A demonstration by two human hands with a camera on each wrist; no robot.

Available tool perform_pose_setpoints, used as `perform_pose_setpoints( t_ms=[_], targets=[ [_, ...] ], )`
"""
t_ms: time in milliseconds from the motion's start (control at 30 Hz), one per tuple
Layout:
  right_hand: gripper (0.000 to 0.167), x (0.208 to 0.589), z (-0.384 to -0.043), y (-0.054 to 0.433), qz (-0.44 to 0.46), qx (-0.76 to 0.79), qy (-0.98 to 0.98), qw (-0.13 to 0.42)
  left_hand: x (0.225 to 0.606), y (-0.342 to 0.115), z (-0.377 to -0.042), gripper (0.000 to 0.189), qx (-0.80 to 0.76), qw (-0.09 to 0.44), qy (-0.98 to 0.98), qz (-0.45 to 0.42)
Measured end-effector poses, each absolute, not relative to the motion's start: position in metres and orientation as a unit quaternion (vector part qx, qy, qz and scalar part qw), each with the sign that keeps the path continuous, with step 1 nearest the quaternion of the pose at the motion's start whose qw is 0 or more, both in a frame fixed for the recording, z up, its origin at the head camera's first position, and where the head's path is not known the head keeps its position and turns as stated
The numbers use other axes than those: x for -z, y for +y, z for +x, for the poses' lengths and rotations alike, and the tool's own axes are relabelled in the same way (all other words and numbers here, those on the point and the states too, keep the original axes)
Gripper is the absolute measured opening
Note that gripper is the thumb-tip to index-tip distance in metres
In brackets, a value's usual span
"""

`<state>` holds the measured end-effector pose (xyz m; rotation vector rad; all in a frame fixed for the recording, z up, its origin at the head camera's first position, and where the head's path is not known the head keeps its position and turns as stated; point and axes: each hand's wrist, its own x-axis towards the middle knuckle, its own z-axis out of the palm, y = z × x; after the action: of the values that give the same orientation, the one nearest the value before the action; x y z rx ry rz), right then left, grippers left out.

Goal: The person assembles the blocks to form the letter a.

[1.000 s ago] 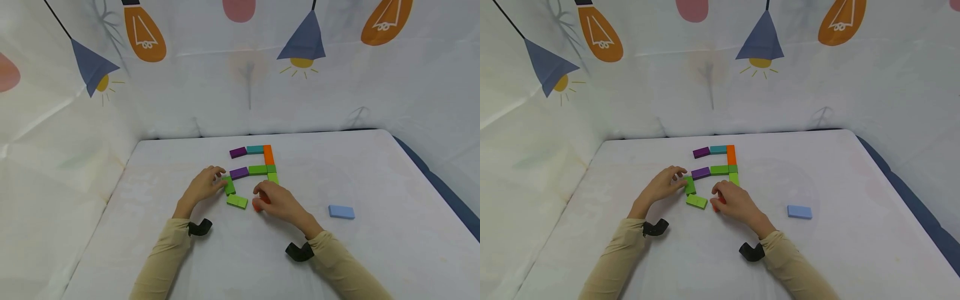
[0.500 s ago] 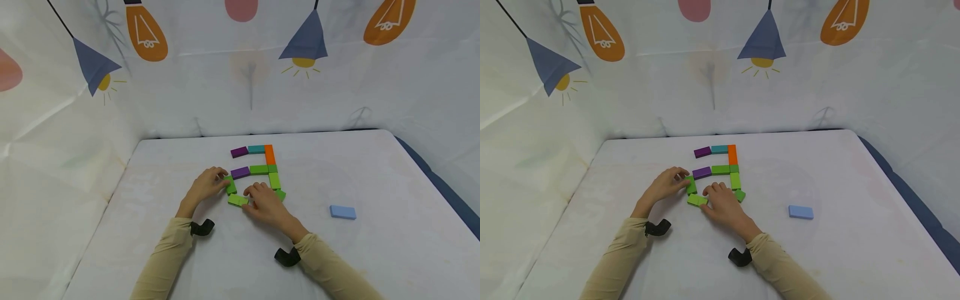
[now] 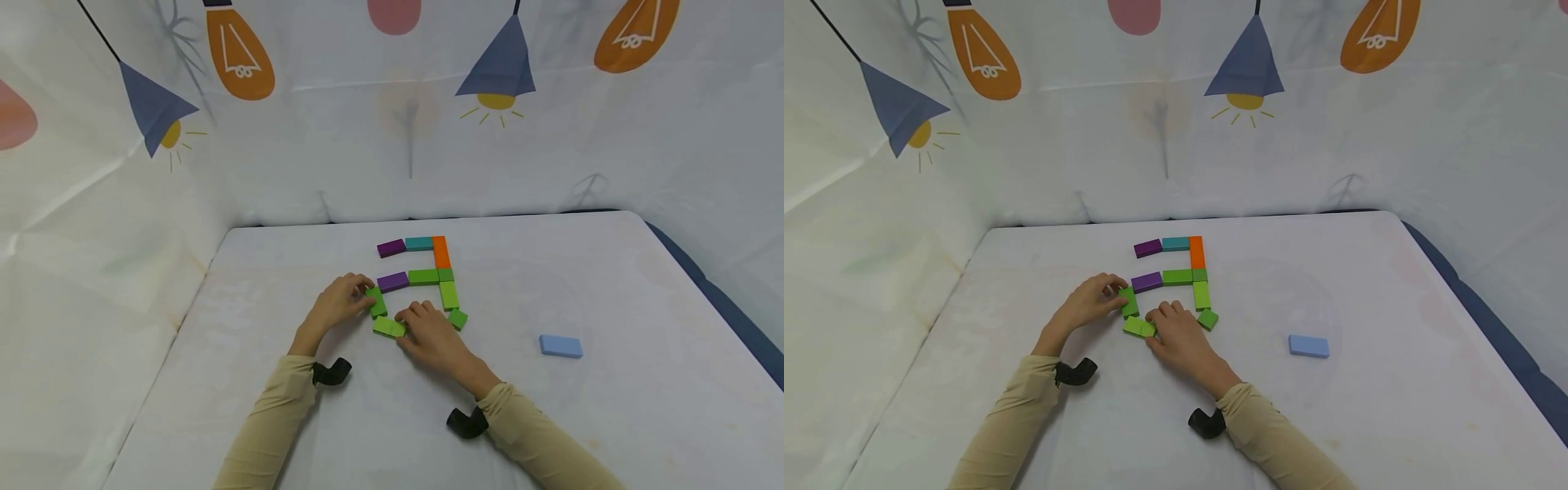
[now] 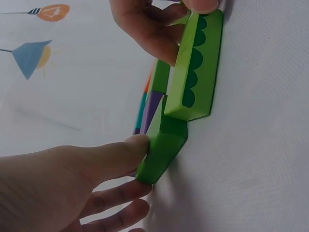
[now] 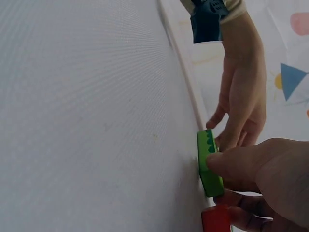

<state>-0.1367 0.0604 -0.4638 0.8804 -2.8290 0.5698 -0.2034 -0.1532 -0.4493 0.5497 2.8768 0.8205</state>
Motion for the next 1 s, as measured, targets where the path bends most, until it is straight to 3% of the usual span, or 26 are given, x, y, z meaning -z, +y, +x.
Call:
perform_pose_setpoints(
  t_ms=[267,1000],
  targets=[
    [0.034,0.4624,-0.1365,0.0606,0.285,-0.182,-0.939,0.066,0.4483,-0.1534,-0.2031,0.031,-0.266,0.053,0.946,0.178],
    [0.031,0.4552,-0.1378,0.0659,0.233,-0.215,-0.948,0.005,0.4465,-0.1574,-0.2027,0.032,-0.27,0.067,0.945,0.174]
  ],
)
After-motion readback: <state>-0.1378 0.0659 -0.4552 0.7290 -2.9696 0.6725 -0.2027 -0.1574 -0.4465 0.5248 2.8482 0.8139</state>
